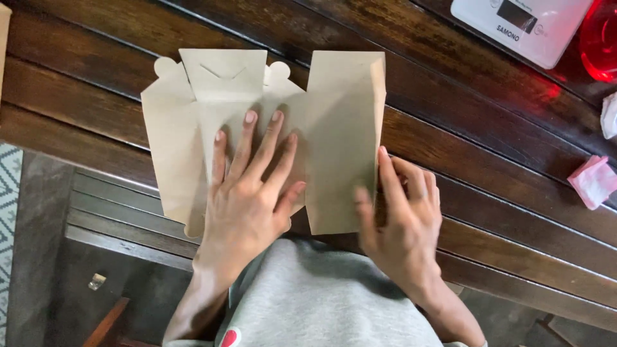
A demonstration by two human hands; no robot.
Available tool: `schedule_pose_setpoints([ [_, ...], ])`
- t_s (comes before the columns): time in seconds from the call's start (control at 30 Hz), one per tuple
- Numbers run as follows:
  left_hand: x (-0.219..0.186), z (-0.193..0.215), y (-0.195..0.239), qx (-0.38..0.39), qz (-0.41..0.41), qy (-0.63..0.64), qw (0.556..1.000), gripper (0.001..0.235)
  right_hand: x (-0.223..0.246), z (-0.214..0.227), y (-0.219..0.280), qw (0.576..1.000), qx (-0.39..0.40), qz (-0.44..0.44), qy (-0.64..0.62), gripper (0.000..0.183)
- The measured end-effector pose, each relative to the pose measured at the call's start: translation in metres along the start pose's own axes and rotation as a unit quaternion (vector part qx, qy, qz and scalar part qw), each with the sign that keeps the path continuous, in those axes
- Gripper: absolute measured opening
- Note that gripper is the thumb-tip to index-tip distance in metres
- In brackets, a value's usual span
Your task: The person folds a flat cardboard sheet into a small box by creasing along pre-scored lines and tucking flaps into slots. They repeat the process with a second sheet, forming two assembled boxes on the table.
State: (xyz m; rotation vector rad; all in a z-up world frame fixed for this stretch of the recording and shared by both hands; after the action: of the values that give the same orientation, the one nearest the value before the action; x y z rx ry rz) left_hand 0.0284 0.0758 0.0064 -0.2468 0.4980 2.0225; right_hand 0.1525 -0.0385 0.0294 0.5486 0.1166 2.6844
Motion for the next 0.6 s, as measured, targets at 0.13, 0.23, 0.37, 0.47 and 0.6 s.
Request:
schedule_pose_setpoints([
  [0.13,-0.007,-0.011,-0.004,0.030,0.019,-0.066,0.997,0.081,-0.017,0.014,0.000,0.979,0.032,-0.009,-0.201,0.033],
  [0.23,-0.007,-0.030,-0.011,0.110,0.029,-0.089,0.990,0.100,-0.028,0.024,0.007,0.959,0.039,-0.045,-0.277,0.033],
  [0.37,-0.014,-0.030,-0.010,0.102,-0.009,-0.092,0.990,0.123,-0.033,0.031,0.016,0.941,0.037,-0.050,-0.332,0.033],
  [0.47,-0.019,-0.024,-0.011,0.140,-0.054,-0.010,0.989,0.097,-0.045,0.029,0.028,0.934,0.012,-0.034,-0.357,0.036],
  [0.6,-0.010,-0.027,-0.015,0.160,-0.025,-0.006,0.987,0.093,-0.064,0.020,0.046,0.901,-0.026,-0.049,-0.431,0.038],
])
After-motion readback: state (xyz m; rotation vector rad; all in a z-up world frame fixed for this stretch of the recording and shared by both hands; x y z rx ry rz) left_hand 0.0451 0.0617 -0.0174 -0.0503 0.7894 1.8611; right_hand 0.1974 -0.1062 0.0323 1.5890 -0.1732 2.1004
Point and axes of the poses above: each hand's wrist, its own y-axis away from the middle knuckle, its own z-axis out of the back of the hand, x = y × z, the point moved 10 cm from there along -y, towards the middle knuckle, and after that the axes turned 14 degrees about x, right-handed, at the moved point
